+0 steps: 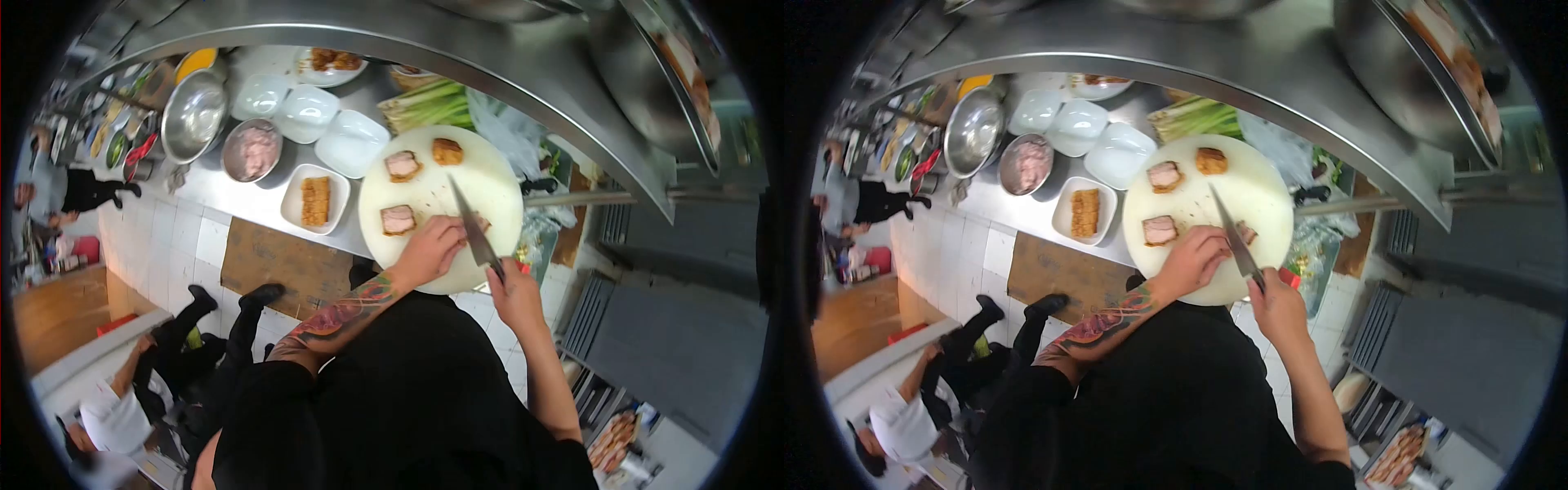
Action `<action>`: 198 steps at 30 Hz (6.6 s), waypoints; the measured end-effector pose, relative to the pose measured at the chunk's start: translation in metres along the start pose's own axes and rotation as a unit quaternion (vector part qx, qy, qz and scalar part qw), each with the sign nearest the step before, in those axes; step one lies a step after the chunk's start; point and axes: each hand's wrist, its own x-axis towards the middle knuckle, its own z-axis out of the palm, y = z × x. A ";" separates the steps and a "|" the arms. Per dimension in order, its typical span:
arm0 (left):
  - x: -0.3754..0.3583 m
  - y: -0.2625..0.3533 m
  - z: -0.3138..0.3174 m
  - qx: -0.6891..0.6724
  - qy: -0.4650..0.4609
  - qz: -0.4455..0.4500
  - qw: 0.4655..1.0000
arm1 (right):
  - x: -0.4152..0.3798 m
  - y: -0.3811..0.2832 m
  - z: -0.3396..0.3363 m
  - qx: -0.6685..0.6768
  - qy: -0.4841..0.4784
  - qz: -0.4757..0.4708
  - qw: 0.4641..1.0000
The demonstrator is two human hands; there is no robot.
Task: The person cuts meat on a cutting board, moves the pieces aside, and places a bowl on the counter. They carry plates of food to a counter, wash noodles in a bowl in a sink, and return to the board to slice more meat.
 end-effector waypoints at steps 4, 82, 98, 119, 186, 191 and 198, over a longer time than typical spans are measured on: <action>0.022 0.018 -0.053 0.027 0.078 0.011 0.997 | -0.021 -0.001 -0.019 0.087 0.068 0.044 0.993; 0.097 -0.001 -0.002 0.111 -0.390 0.078 0.911 | -0.009 0.066 0.044 0.148 0.298 0.012 0.943; 0.171 -0.027 0.032 0.102 -0.434 0.134 0.885 | -0.105 0.059 0.030 0.231 0.278 0.116 0.925; 0.152 -0.045 0.045 0.190 -0.342 0.095 0.915 | -0.082 0.056 0.022 0.418 0.205 0.030 0.884; -0.095 -0.024 -0.196 0.054 0.019 -0.388 0.920 | -0.038 0.055 0.047 0.227 0.053 0.088 0.968; -0.056 -0.094 -0.213 0.138 0.114 -0.321 0.930 | -0.035 0.041 0.042 0.172 0.071 0.058 0.981; -0.085 -0.103 -0.231 0.261 0.170 -0.431 0.847 | -0.034 0.036 0.047 0.102 0.093 0.057 0.989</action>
